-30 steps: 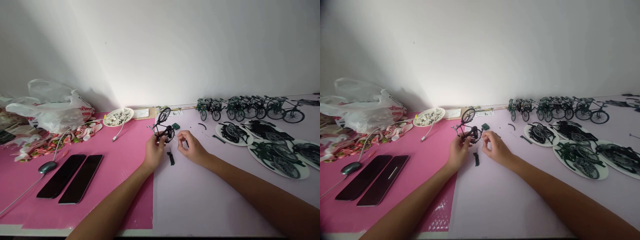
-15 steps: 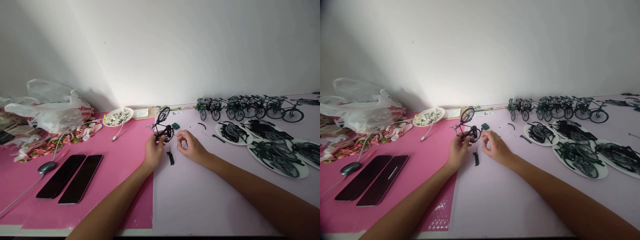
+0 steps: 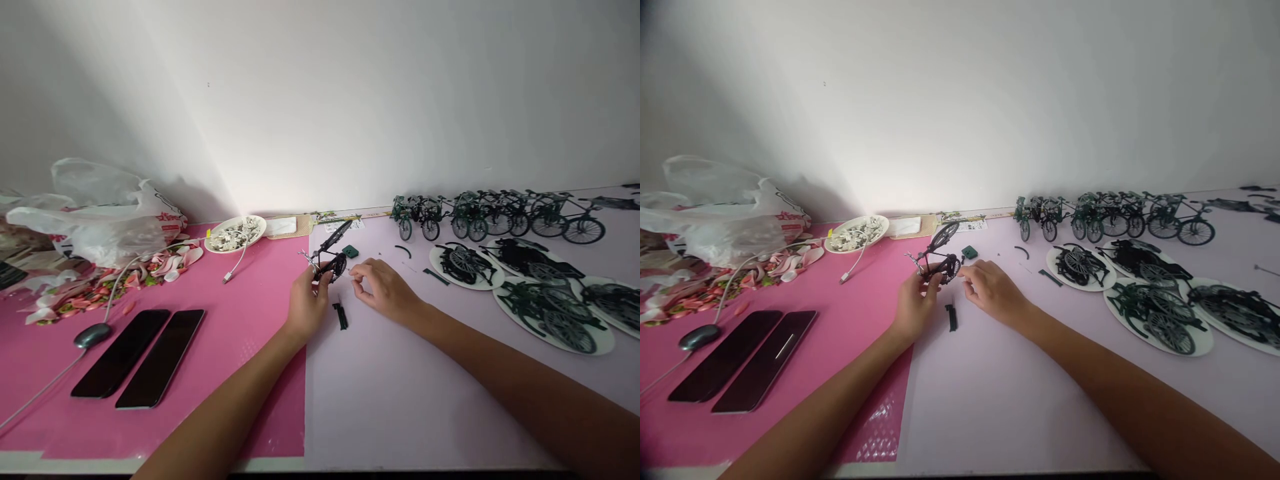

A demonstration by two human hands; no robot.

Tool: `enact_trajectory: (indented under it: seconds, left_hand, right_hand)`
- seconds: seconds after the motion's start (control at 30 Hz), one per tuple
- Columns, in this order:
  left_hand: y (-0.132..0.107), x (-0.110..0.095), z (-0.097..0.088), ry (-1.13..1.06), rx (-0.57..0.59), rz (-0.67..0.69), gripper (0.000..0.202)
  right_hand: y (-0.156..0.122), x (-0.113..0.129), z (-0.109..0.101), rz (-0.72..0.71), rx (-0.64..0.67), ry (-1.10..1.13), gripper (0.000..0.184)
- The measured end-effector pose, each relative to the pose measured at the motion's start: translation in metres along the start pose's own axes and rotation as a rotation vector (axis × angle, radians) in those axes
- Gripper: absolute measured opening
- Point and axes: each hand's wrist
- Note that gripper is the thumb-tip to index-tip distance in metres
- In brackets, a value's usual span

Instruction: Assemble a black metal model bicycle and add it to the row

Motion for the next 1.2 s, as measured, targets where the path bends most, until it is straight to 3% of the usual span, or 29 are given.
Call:
enact_trajectory:
  seconds: [0.2, 0.43, 0.63, 0.97, 1.2]
  left_hand:
    - [0.001, 0.001, 0.000, -0.011, 0.017, -0.026, 0.026]
    - [-0.002, 0.000, 0.003, -0.125, 0.075, -0.109, 0.030]
    - [-0.004, -0.003, 0.005, -0.245, 0.090, -0.183, 0.040]
    - [-0.001, -0.001, 0.006, -0.277, 0.066, -0.236, 0.043]
    - [0.000, 0.000, 0.006, -0.273, 0.050, -0.245, 0.043]
  right_hand:
    - [0.002, 0.003, -0.001, -0.040, -0.044, -0.061, 0.036]
    - [0.001, 0.006, -0.003, -0.010, -0.111, 0.019, 0.032]
    - [-0.008, 0.006, 0.003, 0.120, -0.112, 0.157, 0.025]
    - [-0.005, 0.013, 0.003, 0.172, -0.137, 0.257, 0.024]
    - [-0.012, 0.013, 0.007, 0.207, -0.085, 0.308, 0.025]
Point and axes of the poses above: each hand's wrist, its own y-axis towards the middle knuckle, its own z-axis out of the palm, x = y × z, and after that the axes turned 9 degrees about -x, right-handed
